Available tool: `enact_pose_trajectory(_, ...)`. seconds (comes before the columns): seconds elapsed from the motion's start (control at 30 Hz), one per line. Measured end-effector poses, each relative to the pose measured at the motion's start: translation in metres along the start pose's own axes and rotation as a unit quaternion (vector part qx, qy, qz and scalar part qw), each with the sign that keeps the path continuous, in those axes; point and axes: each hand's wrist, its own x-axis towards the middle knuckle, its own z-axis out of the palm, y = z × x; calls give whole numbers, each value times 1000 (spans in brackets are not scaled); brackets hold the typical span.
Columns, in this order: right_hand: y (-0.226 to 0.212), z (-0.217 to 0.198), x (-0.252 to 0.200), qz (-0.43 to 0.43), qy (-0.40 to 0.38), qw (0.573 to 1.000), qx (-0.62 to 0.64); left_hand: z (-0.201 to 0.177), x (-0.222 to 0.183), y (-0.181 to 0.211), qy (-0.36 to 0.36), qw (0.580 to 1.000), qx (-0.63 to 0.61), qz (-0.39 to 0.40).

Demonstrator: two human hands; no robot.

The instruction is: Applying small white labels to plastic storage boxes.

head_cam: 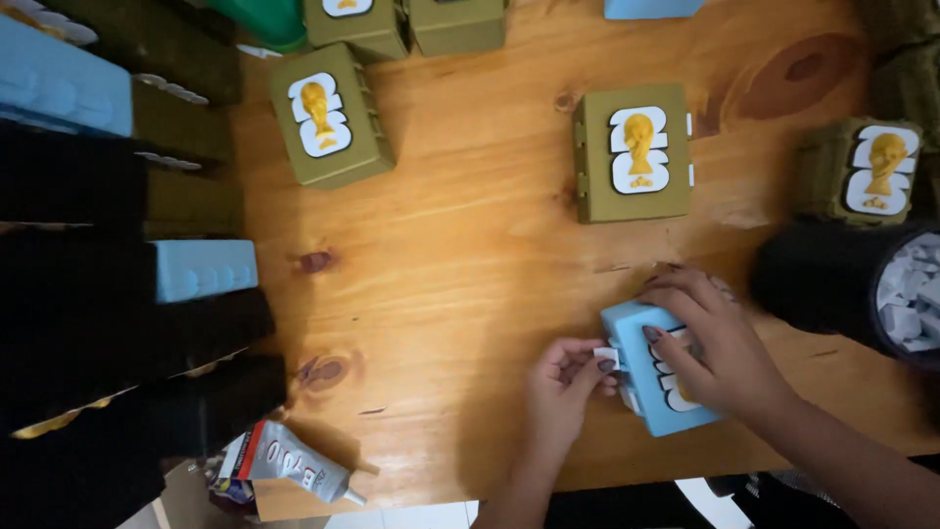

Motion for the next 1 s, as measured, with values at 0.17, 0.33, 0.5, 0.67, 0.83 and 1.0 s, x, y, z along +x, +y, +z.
enact_pose_trajectory(0.17,0,1,1,-11,-2,1000,4,-8,5,-7,-35,999,-10,21)
enact_pose_trajectory(0.33,2,2,0,-11,4,1000,-6,-2,4,4,-29,999,13,3)
enact_pose_trajectory(0.5,5,2,-1,-9,-6,1000,-15,4,1,20,-13,994,105,1)
enact_pose_trajectory(0.67,0,-1,3,-8,0,1000,2,1,6,35,-43,989,141,-27)
enact_pose_trajectory(0.83,5,1,4,-15,-3,1000,-3,0,10,52,-79,982,167,-38)
enact_pose_trajectory(1.0,3,-2,4,-2,-21,1000,-5,9,9,72,-85,967,224,-88)
